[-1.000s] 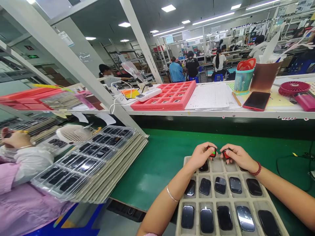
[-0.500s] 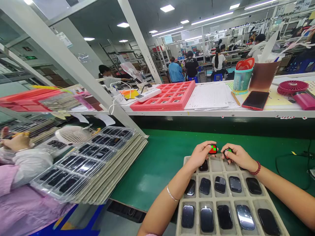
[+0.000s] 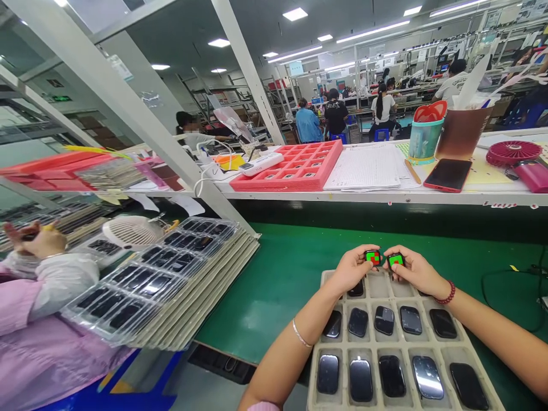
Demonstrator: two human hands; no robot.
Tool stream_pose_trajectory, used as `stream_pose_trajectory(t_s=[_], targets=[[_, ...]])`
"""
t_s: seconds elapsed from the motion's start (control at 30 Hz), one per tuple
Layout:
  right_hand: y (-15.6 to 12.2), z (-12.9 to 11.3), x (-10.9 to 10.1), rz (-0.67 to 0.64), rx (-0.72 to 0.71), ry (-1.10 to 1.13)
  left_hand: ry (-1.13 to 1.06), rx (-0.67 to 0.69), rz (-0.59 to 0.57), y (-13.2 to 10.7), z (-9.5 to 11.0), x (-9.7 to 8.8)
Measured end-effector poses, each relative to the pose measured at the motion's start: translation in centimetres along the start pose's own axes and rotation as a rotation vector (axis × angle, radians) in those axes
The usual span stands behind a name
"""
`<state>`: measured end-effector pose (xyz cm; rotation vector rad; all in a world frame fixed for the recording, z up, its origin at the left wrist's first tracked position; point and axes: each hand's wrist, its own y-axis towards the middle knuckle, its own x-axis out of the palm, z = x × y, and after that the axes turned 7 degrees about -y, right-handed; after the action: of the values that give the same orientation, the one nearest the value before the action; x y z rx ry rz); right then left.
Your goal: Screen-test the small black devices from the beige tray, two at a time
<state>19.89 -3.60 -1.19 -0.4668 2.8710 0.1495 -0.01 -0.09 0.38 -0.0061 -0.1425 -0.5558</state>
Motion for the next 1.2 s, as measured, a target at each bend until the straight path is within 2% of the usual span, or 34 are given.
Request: stream_pose_trajectory(t_s=[0.27, 0.67, 1.2], targets=[[0.08, 0.36, 0.22, -0.002, -0.016, 0.03, 0.048, 0.027, 0.039, 0.24, -0.52, -0.36], [-0.06, -0.29, 0.0, -0.029, -0.002, -0.024, 0.061, 0.026, 0.055, 0.09, 0.01, -0.18], [-0.11, -0.07, -0.32, -0.044, 0.002, 0.031, 0.081, 0.02, 0.024, -0.01, 0.08, -0.26]])
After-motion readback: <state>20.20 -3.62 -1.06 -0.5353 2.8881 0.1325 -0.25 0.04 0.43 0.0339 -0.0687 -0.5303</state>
